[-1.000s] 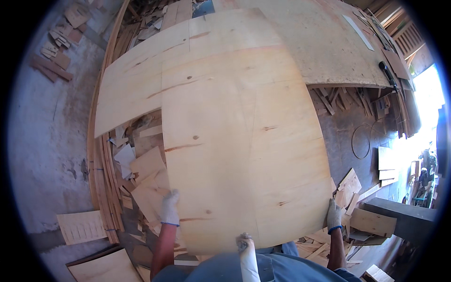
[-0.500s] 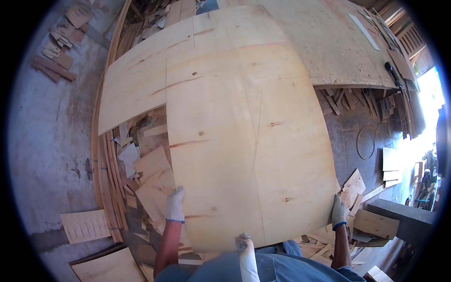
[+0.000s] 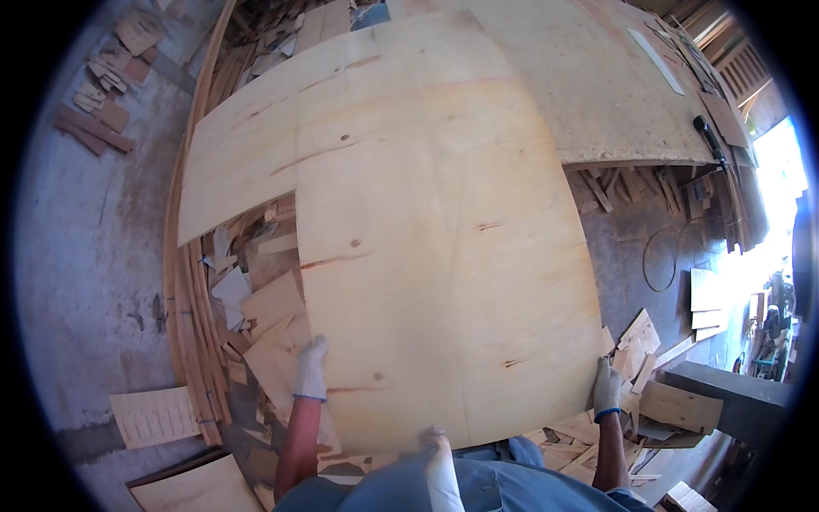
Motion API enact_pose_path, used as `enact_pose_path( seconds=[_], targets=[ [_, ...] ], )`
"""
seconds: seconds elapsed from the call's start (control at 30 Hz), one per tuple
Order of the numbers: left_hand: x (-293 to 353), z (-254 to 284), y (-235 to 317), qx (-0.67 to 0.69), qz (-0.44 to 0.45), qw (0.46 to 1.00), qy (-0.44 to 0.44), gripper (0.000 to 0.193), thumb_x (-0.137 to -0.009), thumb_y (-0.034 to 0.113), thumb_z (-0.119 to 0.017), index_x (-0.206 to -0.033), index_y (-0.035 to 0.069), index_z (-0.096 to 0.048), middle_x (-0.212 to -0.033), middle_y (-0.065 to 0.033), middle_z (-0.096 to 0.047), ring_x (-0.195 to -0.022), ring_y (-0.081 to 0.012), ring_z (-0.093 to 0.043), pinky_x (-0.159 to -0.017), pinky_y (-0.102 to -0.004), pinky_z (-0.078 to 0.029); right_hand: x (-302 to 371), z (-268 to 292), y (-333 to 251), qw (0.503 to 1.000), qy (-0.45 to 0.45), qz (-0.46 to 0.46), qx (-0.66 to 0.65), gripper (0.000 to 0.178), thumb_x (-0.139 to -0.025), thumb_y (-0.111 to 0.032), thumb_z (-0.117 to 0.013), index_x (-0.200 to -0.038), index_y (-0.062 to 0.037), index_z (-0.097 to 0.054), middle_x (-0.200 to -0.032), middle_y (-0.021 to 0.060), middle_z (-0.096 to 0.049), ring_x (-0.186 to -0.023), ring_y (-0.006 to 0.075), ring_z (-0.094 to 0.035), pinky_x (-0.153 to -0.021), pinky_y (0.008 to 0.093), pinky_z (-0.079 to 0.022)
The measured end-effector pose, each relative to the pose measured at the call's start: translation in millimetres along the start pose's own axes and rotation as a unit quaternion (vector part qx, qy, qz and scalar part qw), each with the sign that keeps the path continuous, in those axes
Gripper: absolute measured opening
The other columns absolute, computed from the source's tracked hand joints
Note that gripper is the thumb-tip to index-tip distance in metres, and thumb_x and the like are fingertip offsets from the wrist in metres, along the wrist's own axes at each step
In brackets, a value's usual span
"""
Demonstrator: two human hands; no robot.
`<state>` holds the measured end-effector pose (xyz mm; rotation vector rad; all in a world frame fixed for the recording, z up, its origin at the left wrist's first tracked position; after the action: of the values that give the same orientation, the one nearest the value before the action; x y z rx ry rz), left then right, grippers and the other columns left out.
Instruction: The person repeatedly lifts, flips, and repositions large wooden panels on a workbench in a workshop. The person uses both hands to move the panels and briefly uses a nail gun to fasten one panel.
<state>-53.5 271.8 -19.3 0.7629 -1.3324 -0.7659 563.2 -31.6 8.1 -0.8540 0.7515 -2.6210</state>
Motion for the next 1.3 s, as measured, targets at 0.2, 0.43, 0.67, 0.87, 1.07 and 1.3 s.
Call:
enact_pose_path(
  seconds=[0.2, 0.43, 0.67, 0.87, 1.07, 1.3],
  targets=[
    [3.9, 17.9, -5.6, -0.029, -0.015, 0.999, 0.032, 0.038, -0.095, 0.026, -0.060, -0.113, -0.007, -0.063, -0.107, -0.0077, -0.067, -0.093, -0.0155, -0.062, -0.085, -0.0302, -0.050, 15.7, -2.9, 12.2, 0.999, -0.013, 0.015, 0.032, 0.063, -0.101, -0.047, -0.039, -0.085, 0.0110, -0.060, -0.065, 0.0086, -0.057, -0.067, 0.0144, -0.051, -0.061, 0.0370, -0.042],
    [36.2, 25.8, -14.5, -0.056, 0.000, 0.998, 0.011, 0.036, -0.095, 0.026, -0.059, -0.111, -0.006, -0.065, -0.102, -0.0067, -0.067, -0.090, -0.0138, -0.062, -0.081, -0.0303, -0.050, 42.7, 2.4, 37.1, 0.999, -0.023, 0.004, 0.035, 0.065, -0.101, -0.046, -0.038, -0.090, 0.0138, -0.060, -0.067, 0.0125, -0.061, -0.069, 0.0146, -0.053, -0.064, 0.0377, -0.044],
    [30.1, 35.2, -23.2, -0.087, -0.017, 0.996, 0.018, 0.037, -0.094, 0.026, -0.060, -0.111, -0.006, -0.066, -0.100, -0.0043, -0.066, -0.089, -0.0123, -0.060, -0.082, -0.0296, -0.048, 42.3, 2.0, 33.5, 1.000, -0.022, 0.015, 0.006, 0.056, -0.101, -0.039, -0.039, -0.081, 0.0097, -0.059, -0.061, 0.0069, -0.054, -0.062, 0.0159, -0.049, -0.058, 0.0391, -0.039],
    [-3.2, 38.0, -19.0, -0.037, -0.020, 0.998, 0.043, 0.031, -0.094, 0.026, -0.060, -0.102, -0.003, -0.067, -0.096, -0.0014, -0.065, -0.086, -0.0114, -0.059, -0.081, -0.0287, -0.048, 29.9, -2.5, 1.8, 1.000, -0.003, -0.012, 0.012, 0.058, -0.100, -0.043, -0.041, -0.082, 0.0099, -0.059, -0.062, 0.0053, -0.054, -0.064, 0.0140, -0.049, -0.058, 0.0366, -0.040],
    [-21.9, 30.2, 0.4, -0.028, -0.025, 0.999, 0.038, 0.026, -0.094, 0.024, -0.060, -0.098, 0.000, -0.067, -0.095, -0.0007, -0.065, -0.086, -0.0105, -0.058, -0.081, -0.0284, -0.048, 12.0, -12.7, -6.9, 1.000, -0.019, 0.012, 0.018, 0.059, -0.098, -0.043, -0.041, -0.084, 0.0112, -0.059, -0.065, 0.0057, -0.055, -0.067, 0.0143, -0.049, -0.061, 0.0369, -0.041],
    [-13.3, 12.2, 10.1, -0.008, 0.022, 1.000, 0.015, 0.023, -0.093, 0.021, -0.059, -0.098, 0.000, -0.067, -0.093, -0.0011, -0.064, -0.087, -0.0105, -0.058, -0.081, -0.0284, -0.048, 1.3, -7.4, -6.5, 1.000, 0.000, -0.003, -0.002, 0.060, -0.100, -0.044, -0.041, -0.084, 0.0114, -0.059, -0.067, 0.0073, -0.056, -0.070, 0.0140, -0.049, -0.062, 0.0365, -0.041]
  ],
)
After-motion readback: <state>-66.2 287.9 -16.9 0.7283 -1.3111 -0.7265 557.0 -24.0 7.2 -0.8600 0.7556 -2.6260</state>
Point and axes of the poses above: each hand's wrist, its own x-axis away from the middle knuckle, its own z-axis out of the back of the hand, y = z × x, the point moved 9 cm from there along -x, towards the middle knuckle
